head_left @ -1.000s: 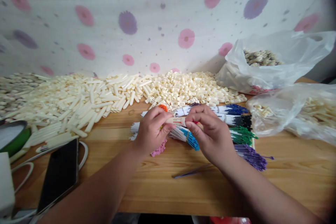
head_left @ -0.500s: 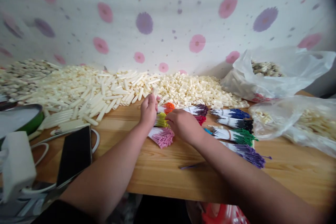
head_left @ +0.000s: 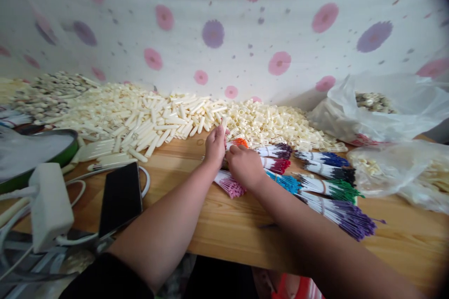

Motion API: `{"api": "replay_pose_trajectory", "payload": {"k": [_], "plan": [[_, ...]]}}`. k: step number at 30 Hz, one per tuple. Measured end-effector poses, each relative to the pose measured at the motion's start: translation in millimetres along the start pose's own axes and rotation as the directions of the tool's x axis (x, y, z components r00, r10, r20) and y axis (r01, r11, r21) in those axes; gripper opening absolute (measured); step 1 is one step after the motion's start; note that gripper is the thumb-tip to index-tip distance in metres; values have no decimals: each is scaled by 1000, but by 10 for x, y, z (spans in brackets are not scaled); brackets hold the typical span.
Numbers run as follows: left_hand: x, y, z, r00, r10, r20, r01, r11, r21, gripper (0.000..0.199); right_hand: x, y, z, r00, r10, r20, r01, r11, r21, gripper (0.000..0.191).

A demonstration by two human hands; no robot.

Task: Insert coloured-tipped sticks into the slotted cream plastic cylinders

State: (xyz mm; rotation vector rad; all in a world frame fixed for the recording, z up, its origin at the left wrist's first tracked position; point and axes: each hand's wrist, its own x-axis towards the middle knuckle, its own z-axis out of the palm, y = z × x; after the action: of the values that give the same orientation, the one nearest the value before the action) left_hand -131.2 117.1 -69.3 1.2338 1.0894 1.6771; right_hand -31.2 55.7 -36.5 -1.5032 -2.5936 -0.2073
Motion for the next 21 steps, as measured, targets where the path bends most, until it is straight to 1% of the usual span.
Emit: {"api": "replay_pose_trajectory", "payload": {"k": [3, 6, 8, 10, 11, 12, 13, 15, 16, 17, 18, 19, 20, 21], "plan": [[0, -14, -7, 1000, -16, 26, 15, 998, 54, 50, -4, -14, 9, 1000, 14, -6, -14, 1000, -20, 26], [1, -6, -28, 998, -3, 68, -5, 993, 120, 49, -59, 64, -34, 999, 35, -9, -36, 998, -45, 26], [-11, 29, -38, 995, 13, 102, -30, 986, 165, 46, -155, 202, -106, 998, 56, -3, -57, 996, -64, 24], [-46, 92, -32, 986, 34, 165, -71, 971, 227, 41, -292, 399, -191, 994, 108, -2, -108, 992, -68, 21], [-76, 132, -20, 976, 35, 213, -90, 962, 257, 38, -367, 508, -230, 990, 137, -8, -138, 990, -43, 18], [-114, 175, -2, 960, 22, 279, -105, 952, 286, 35, -440, 612, -261, 987, 159, -20, -158, 987, 7, 15], [-159, 218, 21, 934, -6, 356, -114, 943, 313, 34, -508, 705, -281, 986, 165, -39, -162, 984, 80, 13], [-257, 293, 73, 848, -113, 517, -102, 924, 368, 31, -614, 839, -289, 986, 137, -92, -112, 964, 242, 11], [-305, 323, 98, 802, -171, 573, -90, 912, 399, 28, -648, 879, -278, 986, 116, -123, -73, 949, 306, 12], [-347, 347, 120, 764, -218, 607, -76, 904, 420, 25, -672, 903, -261, 983, 101, -152, -40, 931, 363, 12], [-383, 366, 140, 745, -247, 620, -60, 901, 430, 23, -686, 915, -239, 978, 103, -180, -17, 905, 425, 12], [-411, 381, 155, 739, -262, 621, -40, 902, 429, 22, -695, 920, -216, 970, 129, -204, -9, 864, 503, 11], [-433, 393, 168, 740, -268, 617, -17, 909, 416, 23, -701, 921, -194, 960, 172, -221, -6, 804, 595, 8], [-449, 405, 178, 744, -268, 612, 8, 920, 393, 23, -706, 921, -177, 949, 218, -229, 3, 719, 695, 6]]}}
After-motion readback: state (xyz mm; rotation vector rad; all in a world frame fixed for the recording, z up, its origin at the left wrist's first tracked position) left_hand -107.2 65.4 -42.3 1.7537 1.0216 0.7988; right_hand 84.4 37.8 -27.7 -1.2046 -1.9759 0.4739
